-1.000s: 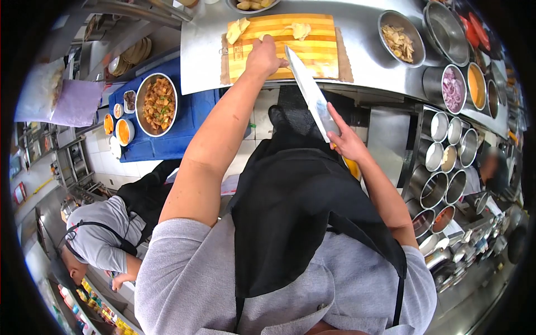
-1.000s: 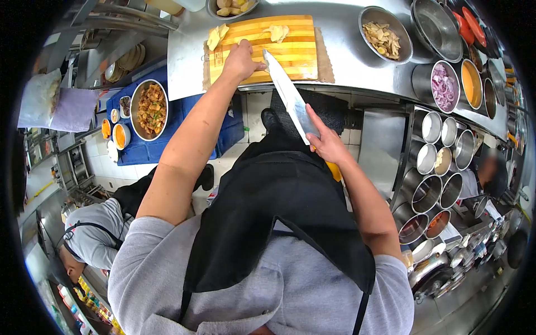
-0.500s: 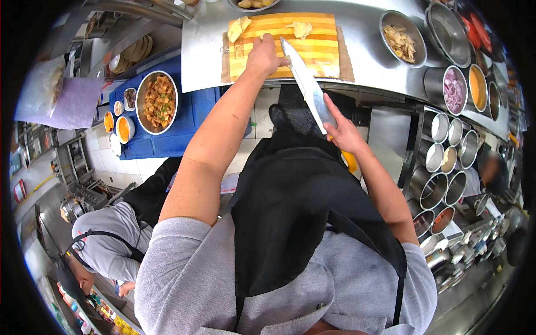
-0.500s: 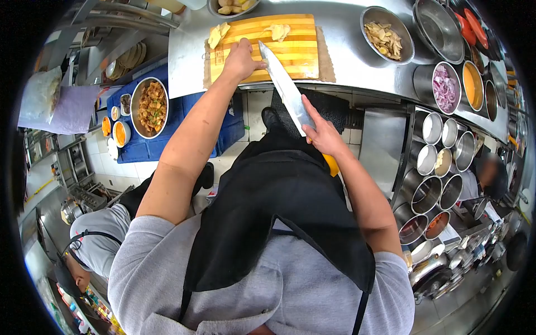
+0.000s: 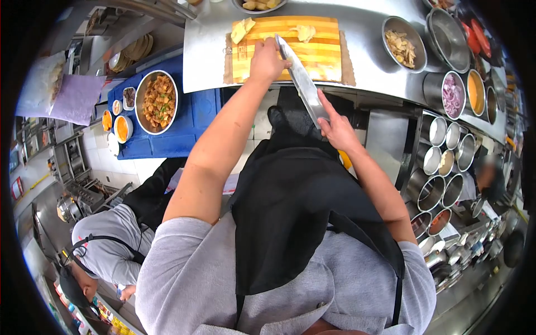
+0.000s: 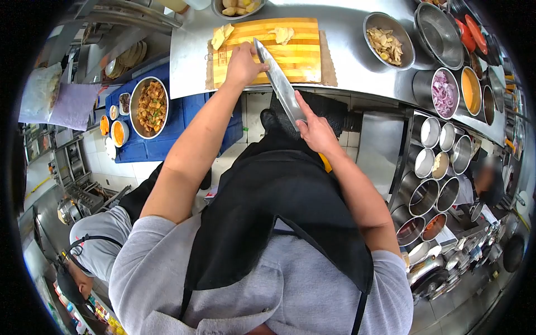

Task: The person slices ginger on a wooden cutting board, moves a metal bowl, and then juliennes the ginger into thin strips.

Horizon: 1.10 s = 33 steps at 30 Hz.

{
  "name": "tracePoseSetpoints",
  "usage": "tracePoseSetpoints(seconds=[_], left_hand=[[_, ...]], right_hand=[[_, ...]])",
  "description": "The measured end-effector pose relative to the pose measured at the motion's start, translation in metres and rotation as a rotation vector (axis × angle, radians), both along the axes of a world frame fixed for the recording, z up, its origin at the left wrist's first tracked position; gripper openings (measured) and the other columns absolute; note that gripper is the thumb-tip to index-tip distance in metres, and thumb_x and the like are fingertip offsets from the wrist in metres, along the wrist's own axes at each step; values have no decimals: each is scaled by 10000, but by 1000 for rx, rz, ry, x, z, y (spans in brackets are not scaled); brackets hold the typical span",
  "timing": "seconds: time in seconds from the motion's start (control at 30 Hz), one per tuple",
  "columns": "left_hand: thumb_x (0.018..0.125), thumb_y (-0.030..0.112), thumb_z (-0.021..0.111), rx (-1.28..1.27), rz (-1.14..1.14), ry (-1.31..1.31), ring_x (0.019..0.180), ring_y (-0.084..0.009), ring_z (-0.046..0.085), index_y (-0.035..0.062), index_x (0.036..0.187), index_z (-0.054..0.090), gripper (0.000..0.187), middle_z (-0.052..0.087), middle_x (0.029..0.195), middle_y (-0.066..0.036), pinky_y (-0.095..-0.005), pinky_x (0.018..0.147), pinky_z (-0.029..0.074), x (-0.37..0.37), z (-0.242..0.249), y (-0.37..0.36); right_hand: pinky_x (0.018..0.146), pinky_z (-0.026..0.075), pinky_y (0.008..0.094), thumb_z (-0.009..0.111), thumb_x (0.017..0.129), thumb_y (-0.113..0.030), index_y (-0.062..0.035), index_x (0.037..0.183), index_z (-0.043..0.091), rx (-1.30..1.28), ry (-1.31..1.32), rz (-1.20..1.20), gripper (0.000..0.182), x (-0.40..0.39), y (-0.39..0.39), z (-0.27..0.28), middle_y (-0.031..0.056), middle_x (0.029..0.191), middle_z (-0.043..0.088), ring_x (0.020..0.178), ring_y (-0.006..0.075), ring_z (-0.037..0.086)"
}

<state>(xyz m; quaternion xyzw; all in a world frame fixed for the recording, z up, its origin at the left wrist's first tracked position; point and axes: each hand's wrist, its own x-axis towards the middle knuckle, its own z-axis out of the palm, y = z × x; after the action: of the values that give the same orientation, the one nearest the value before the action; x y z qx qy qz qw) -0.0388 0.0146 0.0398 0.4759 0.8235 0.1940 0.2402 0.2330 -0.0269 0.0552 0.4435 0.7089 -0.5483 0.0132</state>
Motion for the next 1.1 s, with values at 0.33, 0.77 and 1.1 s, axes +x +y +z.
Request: tracePoseSetpoints(seconds=[0.33, 0.77, 1.1], left_hand=[[830, -7, 810, 78, 255, -1020, 835, -162, 696, -8, 1039, 644, 267, 724, 959, -91, -282, 707, 559, 12, 3, 13], [787, 211, 812, 67, -223, 16, 848, -308, 730, 96, 975, 788, 222, 751, 931, -153, -403, 807, 574, -2, 10, 111], [817, 207, 785, 218, 0, -56, 1026, -343, 660, 97, 1057, 771, 265, 687, 1047, -146, -451, 930, 536, 3, -12, 23]], right_hand=[[833, 535, 552, 599, 994, -138, -319, 1656, 193, 176, -46, -40, 797, 23, 7, 28, 271, 994, 736, 939, 499, 682], [764, 542, 415, 599, 1004, -106, -366, 1663, 216, 113, -81, -319, 804, 75, 3, 44, 129, 710, 668, 653, 265, 666], [810, 545, 417, 587, 1013, -112, -399, 1659, 210, -164, -88, -54, 802, 73, 3, 37, 134, 800, 683, 685, 223, 650]])
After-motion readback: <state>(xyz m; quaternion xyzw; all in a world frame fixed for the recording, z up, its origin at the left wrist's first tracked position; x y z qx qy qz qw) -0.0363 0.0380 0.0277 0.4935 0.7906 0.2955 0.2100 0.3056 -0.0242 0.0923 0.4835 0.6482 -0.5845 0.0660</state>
